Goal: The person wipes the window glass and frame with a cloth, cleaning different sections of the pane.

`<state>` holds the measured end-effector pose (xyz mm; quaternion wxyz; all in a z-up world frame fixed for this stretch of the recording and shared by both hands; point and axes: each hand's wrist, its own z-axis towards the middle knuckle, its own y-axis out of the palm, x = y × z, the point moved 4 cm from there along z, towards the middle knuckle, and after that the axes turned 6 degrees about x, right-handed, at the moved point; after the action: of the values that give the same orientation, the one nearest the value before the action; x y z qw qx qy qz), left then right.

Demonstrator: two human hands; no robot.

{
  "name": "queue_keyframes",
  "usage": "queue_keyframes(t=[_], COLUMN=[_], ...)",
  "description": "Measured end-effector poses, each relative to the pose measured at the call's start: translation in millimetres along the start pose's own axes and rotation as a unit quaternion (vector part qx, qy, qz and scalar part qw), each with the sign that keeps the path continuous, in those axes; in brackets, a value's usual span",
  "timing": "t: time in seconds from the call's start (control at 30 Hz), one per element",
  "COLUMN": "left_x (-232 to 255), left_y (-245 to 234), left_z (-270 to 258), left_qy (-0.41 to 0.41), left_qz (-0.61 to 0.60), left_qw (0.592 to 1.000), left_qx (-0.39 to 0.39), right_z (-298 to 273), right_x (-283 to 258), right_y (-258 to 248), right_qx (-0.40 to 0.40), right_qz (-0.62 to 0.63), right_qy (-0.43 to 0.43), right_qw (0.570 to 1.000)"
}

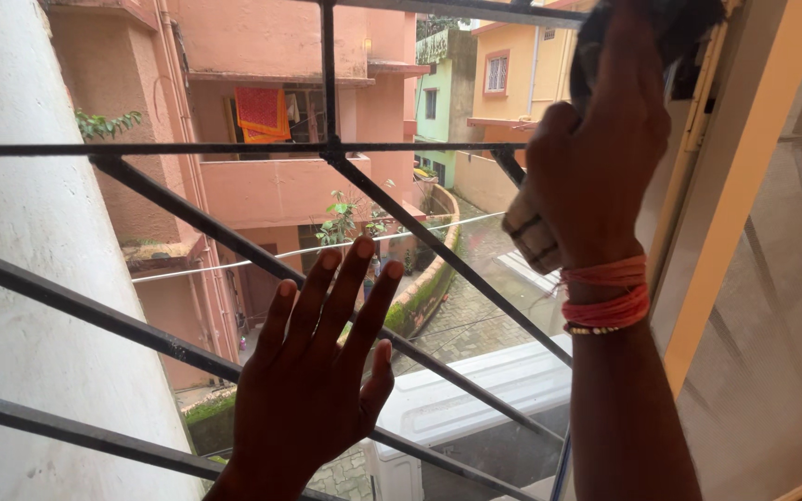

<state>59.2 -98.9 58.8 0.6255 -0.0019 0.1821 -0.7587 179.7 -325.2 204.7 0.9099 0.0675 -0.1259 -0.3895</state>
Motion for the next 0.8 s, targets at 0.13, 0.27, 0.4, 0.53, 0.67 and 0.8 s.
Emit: queue_keyframes(t=[0.13, 0.27, 0.4, 0.53, 0.67, 0.8], left_x=[0, 2, 2, 2, 2, 3], left_y=[2, 0, 1, 1, 1, 0], left_z=[-1, 0, 1, 0, 0, 0], left_qy=[-0.004, -0.008, -0.008, -0.003, 0.002, 0.009], left_qz=[-0.001, -0.006, -0.011, -0.006, -0.004, -0.002], left_qw=[1.000, 1.000, 1.000, 1.000, 1.000, 1.000], left_qx=[0.004, 0.010, 0.013, 0.013, 0.009, 0.018], right_z=[-16, -27, -36, -48, -68, -88], right_x=[3, -5, -10, -18, -31, -53], right_y=[-13, -18, -23, -29, -43, -64], right_qx=[-0.032, -0.054, -0.067, -0.070, -0.082, -0.097], right_qz=[-0.048, -0.074, -0.076, -0.090, -0.083, -0.096], right_qy=[0.035, 0.043, 0.081, 0.100, 0.098, 0.055], right_qw=[0.998, 0.995, 0.991, 0.988, 0.988, 0.989])
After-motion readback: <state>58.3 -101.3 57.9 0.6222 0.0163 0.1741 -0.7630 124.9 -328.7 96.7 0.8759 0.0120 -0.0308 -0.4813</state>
